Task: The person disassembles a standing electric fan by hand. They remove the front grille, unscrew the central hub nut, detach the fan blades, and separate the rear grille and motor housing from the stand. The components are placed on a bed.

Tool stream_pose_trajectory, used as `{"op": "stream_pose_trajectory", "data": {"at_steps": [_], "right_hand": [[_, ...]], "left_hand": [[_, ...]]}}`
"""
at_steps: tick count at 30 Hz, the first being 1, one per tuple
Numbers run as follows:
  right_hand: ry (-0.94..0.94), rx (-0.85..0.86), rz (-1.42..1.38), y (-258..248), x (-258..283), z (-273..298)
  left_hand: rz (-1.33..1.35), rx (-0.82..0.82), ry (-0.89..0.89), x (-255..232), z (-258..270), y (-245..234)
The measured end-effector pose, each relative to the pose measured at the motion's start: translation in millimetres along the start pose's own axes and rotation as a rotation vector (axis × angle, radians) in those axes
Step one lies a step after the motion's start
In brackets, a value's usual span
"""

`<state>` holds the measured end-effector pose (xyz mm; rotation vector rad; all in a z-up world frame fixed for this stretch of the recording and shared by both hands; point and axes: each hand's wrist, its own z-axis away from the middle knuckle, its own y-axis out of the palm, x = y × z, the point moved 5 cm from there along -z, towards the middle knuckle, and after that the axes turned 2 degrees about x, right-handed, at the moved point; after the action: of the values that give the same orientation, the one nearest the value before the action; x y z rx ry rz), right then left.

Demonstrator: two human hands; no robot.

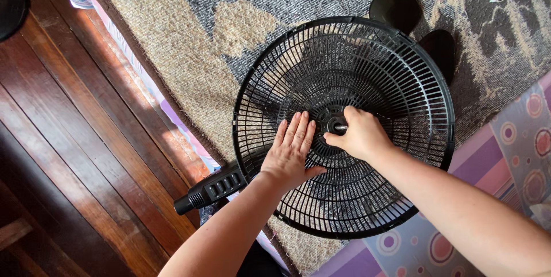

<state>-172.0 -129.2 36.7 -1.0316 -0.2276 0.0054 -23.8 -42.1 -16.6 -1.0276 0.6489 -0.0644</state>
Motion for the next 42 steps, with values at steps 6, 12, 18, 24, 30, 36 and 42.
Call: {"op": "stream_pose_trajectory", "data": {"at_steps": [6,12,18,24,30,36,42], "right_hand": [[-0.206,0.278,0.215,-12.4,12.0,-8.1],[-0.379,0.502,0.389,-19.3,18.1,-25.8],[-0.374,0.485,0.365,-24.1,27.6,-29.1],[-0.404,0.516,0.586,-37.3,38.9,-25.7],[-0.624,0.677,0.738,-31.5,49.9,-41.9],[-0.707,0.746,0.715,-20.6,49.7,-45.0],[-0.856,0.899,0.799,-20.0,62.5,-49.9]], "left_hand": [[-0.030,0.006,0.010,0.9,-1.6,0.3],[-0.011,0.005,-0.002,2.4,-3.2,-5.1],[-0.024,0.003,-0.006,4.4,-5.5,-4.5],[-0.011,-0.022,0.003,2.2,-1.7,-3.5],[-0.006,0.007,0.006,3.0,-3.1,-1.2],[-0.006,-0.011,0.017,0.2,0.1,0.4],[0.025,0.006,0.018,2.2,-2.7,-3.2]]}}
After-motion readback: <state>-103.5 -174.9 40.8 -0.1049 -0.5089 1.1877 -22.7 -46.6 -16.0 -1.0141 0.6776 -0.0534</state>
